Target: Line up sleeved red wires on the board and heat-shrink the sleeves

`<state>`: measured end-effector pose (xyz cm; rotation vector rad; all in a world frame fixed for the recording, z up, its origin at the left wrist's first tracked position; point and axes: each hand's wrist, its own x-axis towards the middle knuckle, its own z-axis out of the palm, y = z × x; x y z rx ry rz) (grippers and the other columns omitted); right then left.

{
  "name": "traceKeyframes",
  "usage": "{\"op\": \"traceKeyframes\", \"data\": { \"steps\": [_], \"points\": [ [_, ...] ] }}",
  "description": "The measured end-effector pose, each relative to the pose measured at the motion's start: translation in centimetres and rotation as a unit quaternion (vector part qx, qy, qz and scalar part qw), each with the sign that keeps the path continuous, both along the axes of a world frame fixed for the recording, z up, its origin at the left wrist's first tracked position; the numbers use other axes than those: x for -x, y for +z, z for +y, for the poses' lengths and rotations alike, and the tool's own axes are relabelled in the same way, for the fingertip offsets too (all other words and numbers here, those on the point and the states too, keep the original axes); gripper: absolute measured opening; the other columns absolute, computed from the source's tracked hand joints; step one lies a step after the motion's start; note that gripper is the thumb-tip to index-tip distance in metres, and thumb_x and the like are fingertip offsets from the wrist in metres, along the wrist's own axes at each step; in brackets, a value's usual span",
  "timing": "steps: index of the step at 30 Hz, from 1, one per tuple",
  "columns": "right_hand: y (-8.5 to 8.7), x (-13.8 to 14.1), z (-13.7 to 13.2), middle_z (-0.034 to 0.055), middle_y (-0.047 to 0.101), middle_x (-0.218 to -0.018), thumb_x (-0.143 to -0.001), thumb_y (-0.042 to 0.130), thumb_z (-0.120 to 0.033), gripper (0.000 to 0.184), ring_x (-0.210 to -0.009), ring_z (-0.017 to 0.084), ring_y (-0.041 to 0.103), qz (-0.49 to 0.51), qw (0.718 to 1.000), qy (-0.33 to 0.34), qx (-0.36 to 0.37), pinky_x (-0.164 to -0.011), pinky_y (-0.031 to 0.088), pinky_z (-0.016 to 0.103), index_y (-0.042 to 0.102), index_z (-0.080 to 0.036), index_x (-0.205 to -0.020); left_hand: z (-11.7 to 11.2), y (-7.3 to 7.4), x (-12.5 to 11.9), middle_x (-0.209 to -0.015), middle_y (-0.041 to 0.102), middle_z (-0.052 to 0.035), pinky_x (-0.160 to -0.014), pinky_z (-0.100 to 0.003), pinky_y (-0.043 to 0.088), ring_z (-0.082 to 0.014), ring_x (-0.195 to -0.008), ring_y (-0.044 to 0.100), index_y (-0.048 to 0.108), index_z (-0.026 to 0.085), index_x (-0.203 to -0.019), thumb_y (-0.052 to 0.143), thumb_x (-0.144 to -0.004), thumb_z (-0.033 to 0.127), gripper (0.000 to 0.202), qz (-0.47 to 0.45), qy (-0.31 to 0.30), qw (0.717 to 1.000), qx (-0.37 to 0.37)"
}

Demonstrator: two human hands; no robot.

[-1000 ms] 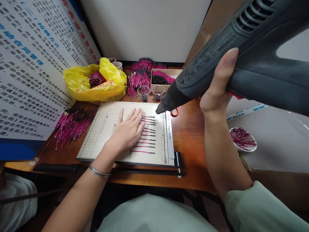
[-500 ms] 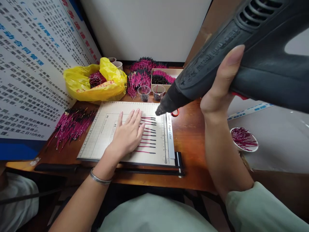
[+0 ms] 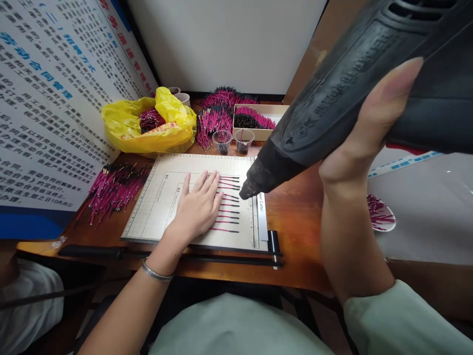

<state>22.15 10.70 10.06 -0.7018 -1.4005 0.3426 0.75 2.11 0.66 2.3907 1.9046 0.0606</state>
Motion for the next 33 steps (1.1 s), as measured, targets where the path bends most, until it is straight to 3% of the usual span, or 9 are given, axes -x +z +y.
{"op": "traceKeyframes", "data": {
  "steps": [4, 10, 14, 17, 20, 24, 27, 30, 33],
  "points": [
    [-0.4, -0.6, -0.3, -0.0124, 0.053, -0.144, -0.088, 0.041, -0.077, 0.061, -0.161, 0.015, 0.010, -0.065, 0.997, 0.002, -0.044, -0.135, 0.003, 0.033, 0.063, -0.036, -0.127, -0.1, 0.5, 0.0, -0.167, 0.029, -0.0072, -0.129, -0.060, 0.009, -0.0271, -0.157, 0.026, 0.030, 0.011, -0.161, 0.017, -0.107, 0.034, 0.060, -0.004, -0.004, 1.000, 0.003],
    [0.0, 0.5, -0.6, -0.0104, 0.052, -0.145, -0.092, 0.039, -0.052, 0.050, -0.161, 0.015, 0.004, -0.030, 0.995, 0.078, -0.047, -0.135, 0.007, 0.034, 0.059, -0.035, -0.135, -3.8, 0.3, 0.4, -0.165, 0.033, -0.0098, -0.128, -0.063, 0.012, -0.0303, -0.155, 0.030, 0.032, 0.008, -0.160, 0.014, -0.108, 0.036, 0.062, -0.006, -0.016, 0.999, -0.041],
    [0.1, 0.5, -1.3, -0.0135, 0.054, -0.141, -0.092, 0.037, -0.045, 0.045, -0.160, 0.013, -0.002, -0.035, 0.991, 0.110, -0.060, -0.134, 0.009, 0.033, 0.067, -0.033, -0.123, -5.5, -0.5, 0.7, -0.165, 0.033, -0.0105, -0.128, -0.062, 0.016, -0.0312, -0.154, 0.033, 0.034, 0.007, -0.159, 0.012, -0.108, 0.037, 0.063, 0.011, -0.023, 0.998, -0.064],
    [0.3, 0.5, -2.4, -0.0200, 0.051, -0.144, -0.092, 0.037, -0.034, 0.041, -0.158, 0.013, -0.008, -0.062, 0.990, 0.122, -0.035, -0.132, 0.001, 0.029, 0.073, -0.033, -0.111, -5.5, -0.9, 0.7, -0.165, 0.033, -0.0123, -0.126, -0.063, 0.018, -0.0325, -0.154, 0.032, 0.034, 0.005, -0.158, 0.011, -0.108, 0.036, 0.063, 0.019, -0.022, 0.997, -0.071],
    [0.6, 0.8, -3.5, -0.0248, 0.049, -0.145, -0.092, 0.037, -0.030, 0.041, -0.158, 0.015, -0.006, -0.078, 0.990, 0.120, -0.004, -0.131, 0.004, 0.028, 0.075, -0.035, -0.104, -5.0, -1.1, 0.6, -0.164, 0.033, -0.0144, -0.125, -0.065, 0.021, -0.0344, -0.154, 0.032, 0.035, 0.003, -0.158, 0.010, -0.108, 0.038, 0.065, 0.020, -0.012, 0.998, -0.063],
    [0.4, 0.9, -3.4, -0.0259, 0.049, -0.146, -0.090, 0.040, -0.036, 0.039, -0.158, 0.017, -0.004, -0.066, 0.992, 0.109, -0.018, -0.131, 0.013, 0.033, 0.074, -0.038, -0.108, -5.0, -0.8, 0.5, -0.165, 0.032, -0.0143, -0.126, -0.064, 0.018, -0.0331, -0.155, 0.030, 0.032, 0.005, -0.159, 0.012, -0.108, 0.037, 0.063, 0.006, -0.003, 0.997, -0.075],
    [0.0, 0.3, -2.5, -0.0249, 0.046, -0.149, -0.094, 0.044, -0.049, 0.038, -0.157, 0.017, -0.008, -0.097, 0.989, 0.103, -0.034, -0.132, 0.004, 0.029, 0.073, -0.036, -0.113, -5.7, -0.8, 0.5, -0.164, 0.034, -0.0122, -0.128, -0.061, 0.015, -0.0306, -0.155, 0.031, 0.034, 0.008, -0.159, 0.013, -0.108, 0.037, 0.062, -0.004, -0.003, 0.997, -0.072],
    [-0.3, -0.3, -1.3, -0.0236, 0.045, -0.150, -0.091, 0.042, -0.069, 0.051, -0.158, 0.017, -0.011, -0.094, 0.988, 0.113, -0.054, -0.132, -0.002, 0.027, 0.074, -0.036, -0.114, -6.3, -1.1, 0.5, -0.164, 0.035, -0.0089, -0.129, -0.060, 0.013, -0.0298, -0.154, 0.032, 0.036, 0.009, -0.158, 0.010, -0.108, 0.037, 0.063, 0.001, -0.009, 0.999, -0.048],
    [-0.6, -0.6, -0.2, -0.0202, 0.049, -0.147, -0.080, 0.046, -0.085, 0.065, -0.159, 0.018, -0.009, -0.081, 0.992, 0.082, -0.049, -0.132, 0.000, 0.027, 0.075, -0.035, -0.110, -6.3, -1.3, 0.5, -0.165, 0.033, -0.0064, -0.128, -0.060, 0.014, -0.0298, -0.155, 0.031, 0.033, 0.009, -0.159, 0.008, -0.108, 0.037, 0.063, 0.008, -0.006, 0.999, -0.034]
  ]
}}
